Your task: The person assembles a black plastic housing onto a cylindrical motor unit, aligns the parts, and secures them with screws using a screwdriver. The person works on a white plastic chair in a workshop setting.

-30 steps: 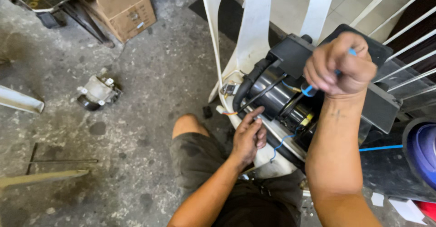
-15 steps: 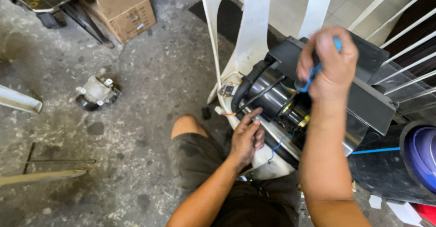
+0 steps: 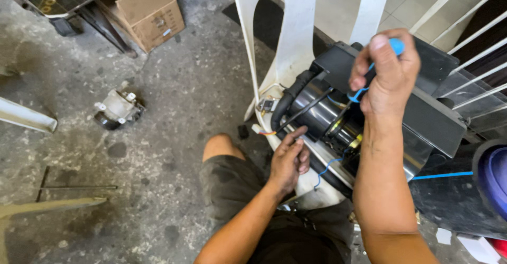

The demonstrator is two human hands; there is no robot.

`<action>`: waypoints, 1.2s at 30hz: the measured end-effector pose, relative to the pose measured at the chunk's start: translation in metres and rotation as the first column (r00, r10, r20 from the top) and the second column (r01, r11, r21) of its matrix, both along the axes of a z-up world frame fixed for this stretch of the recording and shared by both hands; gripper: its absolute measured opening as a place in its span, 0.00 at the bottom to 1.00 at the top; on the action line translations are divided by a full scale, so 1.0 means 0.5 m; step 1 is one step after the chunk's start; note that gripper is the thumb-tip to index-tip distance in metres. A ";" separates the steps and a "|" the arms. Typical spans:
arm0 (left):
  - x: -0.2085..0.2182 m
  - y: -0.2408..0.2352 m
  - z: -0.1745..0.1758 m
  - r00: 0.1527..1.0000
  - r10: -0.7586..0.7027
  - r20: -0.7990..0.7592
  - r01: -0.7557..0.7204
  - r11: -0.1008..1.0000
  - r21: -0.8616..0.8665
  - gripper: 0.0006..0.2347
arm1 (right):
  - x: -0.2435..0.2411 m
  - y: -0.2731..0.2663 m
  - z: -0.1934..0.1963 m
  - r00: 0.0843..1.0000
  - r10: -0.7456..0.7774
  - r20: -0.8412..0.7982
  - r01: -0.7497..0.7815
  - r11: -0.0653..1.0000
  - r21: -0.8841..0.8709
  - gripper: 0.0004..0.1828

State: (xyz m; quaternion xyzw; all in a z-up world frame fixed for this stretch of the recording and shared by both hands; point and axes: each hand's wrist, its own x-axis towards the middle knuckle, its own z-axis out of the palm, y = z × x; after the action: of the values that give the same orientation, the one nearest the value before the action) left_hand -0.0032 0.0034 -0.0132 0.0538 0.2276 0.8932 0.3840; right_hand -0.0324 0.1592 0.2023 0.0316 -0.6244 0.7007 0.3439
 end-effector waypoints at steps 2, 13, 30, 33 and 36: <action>0.004 0.002 -0.006 1.000 0.017 0.008 -0.017 1.000 0.021 0.18 | 0.002 -0.007 -0.004 0.980 -0.199 -0.010 0.199 0.980 0.019 0.17; 0.020 -0.024 0.026 0.958 0.012 0.287 0.000 0.999 -0.042 0.11 | 0.044 0.010 0.020 0.962 -0.270 -0.048 0.271 0.962 0.022 0.15; 0.114 -0.048 0.113 0.944 -0.194 0.267 0.202 0.979 -0.001 0.13 | 0.575 0.194 -0.255 0.869 -0.104 -0.483 0.083 0.994 -0.064 0.10; 0.120 -0.037 0.125 0.933 -0.246 0.264 0.249 0.968 0.022 0.15 | 0.574 0.184 -0.248 0.870 -0.061 -0.489 0.045 0.998 -0.044 0.08; 0.125 -0.028 0.135 0.927 -0.306 0.219 0.303 0.952 0.048 0.14 | 0.573 0.169 -0.239 0.872 -0.063 -0.486 0.066 0.998 -0.013 0.10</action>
State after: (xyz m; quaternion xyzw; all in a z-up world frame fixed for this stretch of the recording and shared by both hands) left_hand 0.0594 -0.0107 0.0543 -0.0100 0.1660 0.8247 0.5406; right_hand 0.2543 0.2437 0.0830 0.1864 -0.5202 0.6571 0.5127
